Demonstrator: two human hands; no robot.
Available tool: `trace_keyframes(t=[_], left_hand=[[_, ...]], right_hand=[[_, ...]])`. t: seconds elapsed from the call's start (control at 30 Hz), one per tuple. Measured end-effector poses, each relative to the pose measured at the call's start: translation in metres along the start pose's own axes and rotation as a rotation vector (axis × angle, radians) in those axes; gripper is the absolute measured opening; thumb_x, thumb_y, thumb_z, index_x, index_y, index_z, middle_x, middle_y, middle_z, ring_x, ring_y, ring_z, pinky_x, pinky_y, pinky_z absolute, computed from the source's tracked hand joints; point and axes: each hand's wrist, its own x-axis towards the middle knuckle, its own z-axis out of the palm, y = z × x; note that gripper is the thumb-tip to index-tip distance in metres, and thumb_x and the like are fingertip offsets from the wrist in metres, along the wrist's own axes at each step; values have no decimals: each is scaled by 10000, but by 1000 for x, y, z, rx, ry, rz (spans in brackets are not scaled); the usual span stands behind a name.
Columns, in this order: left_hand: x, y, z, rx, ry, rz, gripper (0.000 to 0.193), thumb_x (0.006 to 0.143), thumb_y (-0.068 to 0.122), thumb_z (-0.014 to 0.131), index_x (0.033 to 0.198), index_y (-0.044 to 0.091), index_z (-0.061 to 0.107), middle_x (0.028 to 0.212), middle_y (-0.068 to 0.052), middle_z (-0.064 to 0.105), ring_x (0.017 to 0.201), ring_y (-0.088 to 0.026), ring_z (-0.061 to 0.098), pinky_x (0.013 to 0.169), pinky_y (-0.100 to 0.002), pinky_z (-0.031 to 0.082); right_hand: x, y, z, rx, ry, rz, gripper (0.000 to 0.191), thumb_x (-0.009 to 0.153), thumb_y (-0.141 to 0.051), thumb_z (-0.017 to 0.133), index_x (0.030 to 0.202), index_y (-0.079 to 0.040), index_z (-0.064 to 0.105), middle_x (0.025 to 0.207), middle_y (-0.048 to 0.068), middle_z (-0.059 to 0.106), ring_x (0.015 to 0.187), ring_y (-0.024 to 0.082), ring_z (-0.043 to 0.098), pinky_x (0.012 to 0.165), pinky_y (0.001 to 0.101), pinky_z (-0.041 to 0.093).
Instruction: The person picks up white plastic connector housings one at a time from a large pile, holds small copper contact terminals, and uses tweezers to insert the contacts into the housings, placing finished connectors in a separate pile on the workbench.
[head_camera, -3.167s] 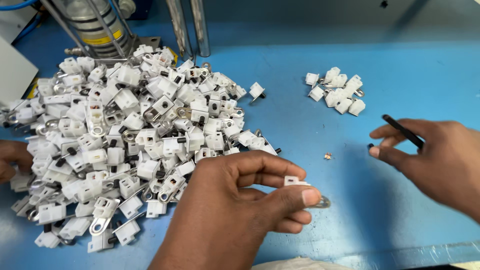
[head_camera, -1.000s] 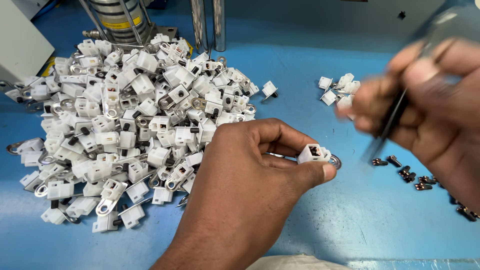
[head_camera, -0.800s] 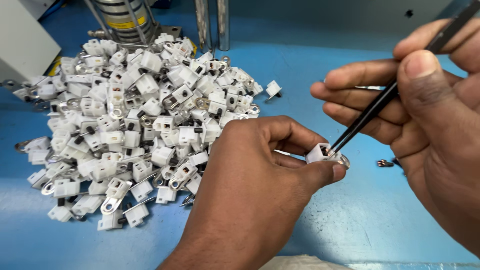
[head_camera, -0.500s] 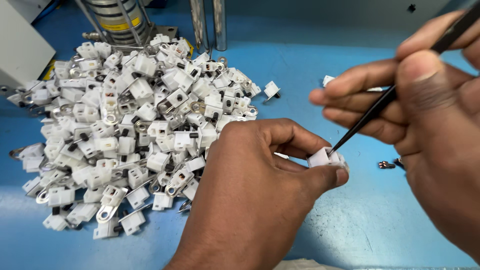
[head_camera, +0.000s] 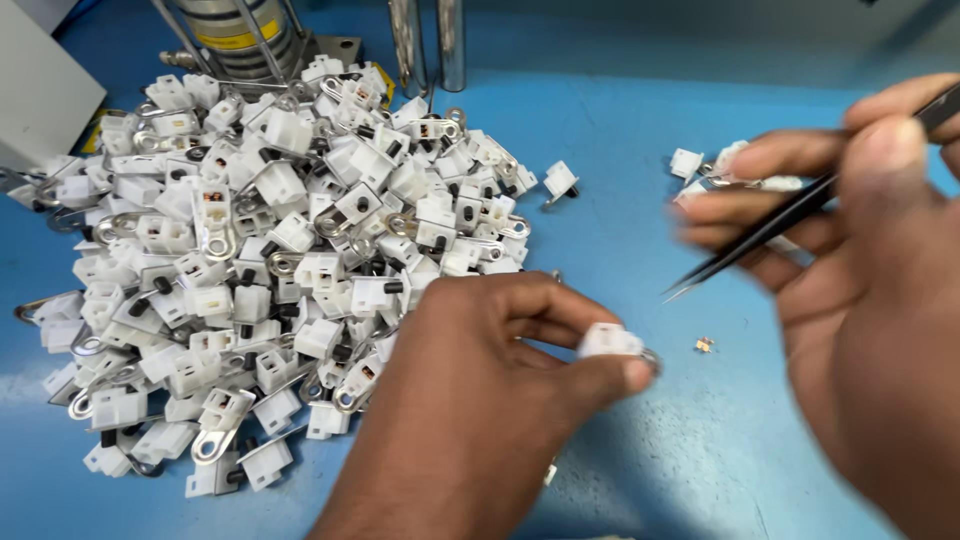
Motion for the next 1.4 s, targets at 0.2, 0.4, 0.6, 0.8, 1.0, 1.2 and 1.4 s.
trace_keyframes(t=[0.2, 0.4, 0.6, 0.8, 1.0, 1.2, 1.4], left_hand=[[2, 6, -56, 204, 374, -98, 272, 827, 278, 829, 1066, 149, 834, 822, -53, 788, 700, -132, 722, 680, -319, 585], [18, 3, -115, 516, 626, 71, 299, 904, 291, 800, 1169, 152, 783, 898, -82, 760, 682, -144, 705, 699, -358, 558], [20, -6, -96, 593, 794, 586, 326, 928, 253, 802, 1235, 154, 754, 1155, -81, 717, 711, -168, 698, 767, -358, 560], [1, -21, -3, 50, 193, 653, 479, 880, 244, 775, 1326, 120, 654, 1250, -43, 700, 873, -114, 733, 726, -294, 574], [-20, -27, 16, -69, -146, 233, 407, 904, 210, 744, 1295, 99, 734, 927, -64, 812, 837, -134, 772, 794, -315, 611], [-30, -26, 23, -246, -289, 140, 469, 928, 188, 723, 1384, 123, 634, 833, -123, 743, 755, -130, 772, 739, -308, 642], [-37, -26, 31, -273, -257, 284, 413, 932, 192, 736, 1306, 21, 705, 1002, -79, 731, 742, -129, 810, 706, -285, 640]], right_hand=[[70, 43, -23, -1419, -135, 9, 483, 900, -349, 725, 1349, -173, 690, 1339, 97, 641, 1051, 296, 674, 887, 444, 551], [95, 62, -27, -1579, -258, 30, 540, 875, -507, 725, 1305, -185, 679, 1283, 35, 675, 1126, 262, 675, 926, 431, 558], [83, 54, -26, -1429, -204, -28, 517, 930, -562, 635, 1206, -132, 714, 1172, 52, 734, 1033, 277, 706, 846, 442, 566], [16, 5, -5, -658, -52, 432, 505, 996, -506, 616, 1007, -22, 762, 640, 38, 489, 569, 151, 397, 504, 357, 316], [-46, -15, -23, -682, -261, 754, 477, 938, -560, 627, 935, -111, 788, 516, 47, 313, 489, 169, 267, 482, 373, 233], [-26, 17, -73, -1557, -252, 279, 374, 855, -501, 744, 1146, -278, 816, 901, -79, 753, 648, 146, 708, 610, 310, 579], [-22, 15, -72, -1434, -248, 392, 280, 905, -366, 776, 1137, -219, 830, 804, 61, 748, 585, 197, 643, 605, 339, 544]])
